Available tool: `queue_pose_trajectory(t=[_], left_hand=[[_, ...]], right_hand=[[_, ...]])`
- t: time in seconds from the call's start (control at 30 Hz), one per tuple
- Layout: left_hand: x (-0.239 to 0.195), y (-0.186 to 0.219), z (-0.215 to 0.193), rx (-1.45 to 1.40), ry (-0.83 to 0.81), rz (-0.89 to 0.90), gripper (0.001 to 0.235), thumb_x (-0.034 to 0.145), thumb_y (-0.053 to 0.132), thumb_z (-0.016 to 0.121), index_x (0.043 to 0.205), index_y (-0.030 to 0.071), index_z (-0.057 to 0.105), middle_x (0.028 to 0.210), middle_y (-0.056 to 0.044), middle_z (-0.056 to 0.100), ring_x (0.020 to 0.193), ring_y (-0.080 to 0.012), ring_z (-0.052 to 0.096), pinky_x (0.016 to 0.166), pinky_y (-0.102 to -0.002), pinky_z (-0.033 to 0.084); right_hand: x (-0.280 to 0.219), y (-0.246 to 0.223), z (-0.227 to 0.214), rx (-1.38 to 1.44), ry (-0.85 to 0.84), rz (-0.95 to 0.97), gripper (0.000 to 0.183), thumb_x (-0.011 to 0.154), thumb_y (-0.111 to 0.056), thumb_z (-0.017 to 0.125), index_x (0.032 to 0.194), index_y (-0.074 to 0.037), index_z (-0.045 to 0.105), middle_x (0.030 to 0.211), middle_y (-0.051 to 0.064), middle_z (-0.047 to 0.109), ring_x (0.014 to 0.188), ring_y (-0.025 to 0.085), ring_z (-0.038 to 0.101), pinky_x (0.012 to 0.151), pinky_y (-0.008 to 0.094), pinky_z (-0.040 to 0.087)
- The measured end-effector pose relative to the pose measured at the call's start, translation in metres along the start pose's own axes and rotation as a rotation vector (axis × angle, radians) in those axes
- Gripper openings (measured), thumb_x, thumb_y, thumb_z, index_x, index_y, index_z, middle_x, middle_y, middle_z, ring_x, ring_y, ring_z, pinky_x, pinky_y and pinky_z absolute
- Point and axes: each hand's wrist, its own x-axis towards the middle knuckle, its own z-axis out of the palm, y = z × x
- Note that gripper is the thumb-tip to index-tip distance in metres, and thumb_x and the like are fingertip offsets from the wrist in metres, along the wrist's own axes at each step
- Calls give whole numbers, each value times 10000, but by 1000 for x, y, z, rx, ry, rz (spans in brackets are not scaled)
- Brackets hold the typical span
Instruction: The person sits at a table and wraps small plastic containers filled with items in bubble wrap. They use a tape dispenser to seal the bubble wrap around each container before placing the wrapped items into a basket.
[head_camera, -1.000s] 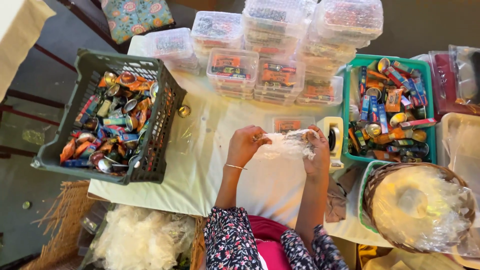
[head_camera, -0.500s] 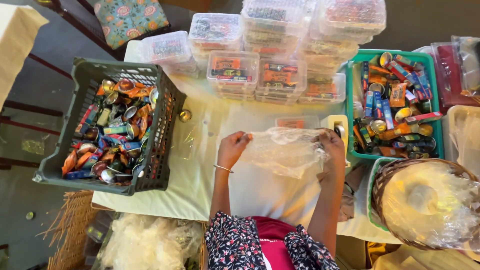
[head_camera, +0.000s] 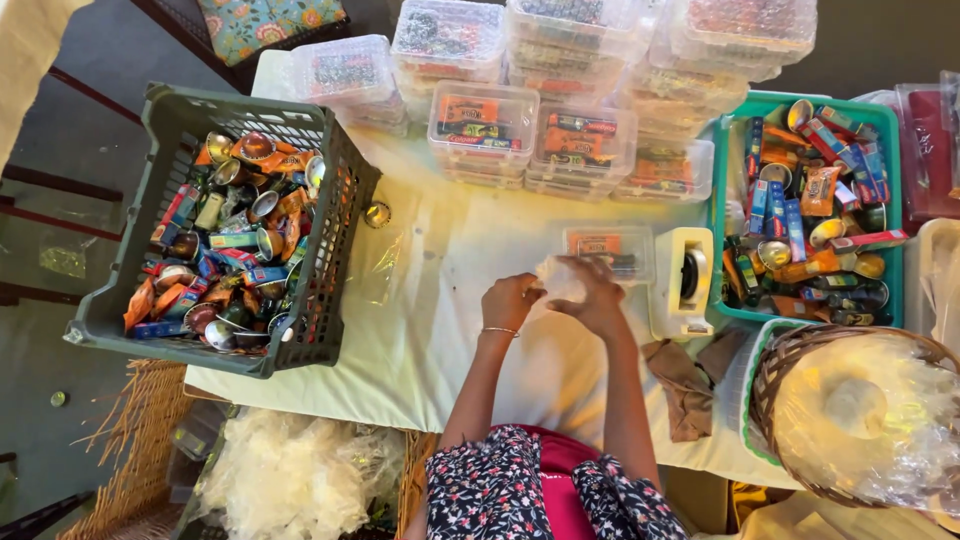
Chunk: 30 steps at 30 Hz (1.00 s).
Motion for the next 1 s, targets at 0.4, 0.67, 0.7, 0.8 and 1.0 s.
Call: queue_pose_trajectory(t=[0.4,0.67,0.7,0.8,1.0], left_hand=[[-15,6,-42,165,-166,320,116,824,325,779,890,231,796,792,-38,750,734,-266,702,609,-410,524],[-48,-56,-28,-442,-183,64,197,897,295,777,975,115,802,863,-52,789,770,-155,672,695,-315,549],[-49,-65,-18,-623,-174,9,197,938,268,750,1007,87,789,872,-36,790,792,-99,655,723,-279,546],[-45,-69,-11,-877,-109,-168,215,1001,253,703,1116,79,753,905,20,732,739,-50,549,658,-237,470],[-39,-211,48,-1557,291,-793,407,962,220,599,1361,163,541,988,-2,689,560,-91,466,464,-254,348]], right_hand=[[9,12,6,339,-9,55,324,656,-82,939,886,-79,710,872,19,697,806,155,636,762,334,534],[3,76,-23,664,586,213,491,845,-13,872,1270,-48,629,1097,32,635,1016,150,582,867,312,492],[0,48,-43,619,529,185,600,842,-22,861,1373,-65,586,1204,37,644,1120,151,577,915,311,469],[4,29,-28,620,398,139,717,853,-65,816,1485,-105,480,1397,23,596,1293,135,526,1000,300,432],[13,81,28,692,255,336,533,947,-156,700,1460,-120,561,1281,9,649,1145,140,616,970,294,514]])
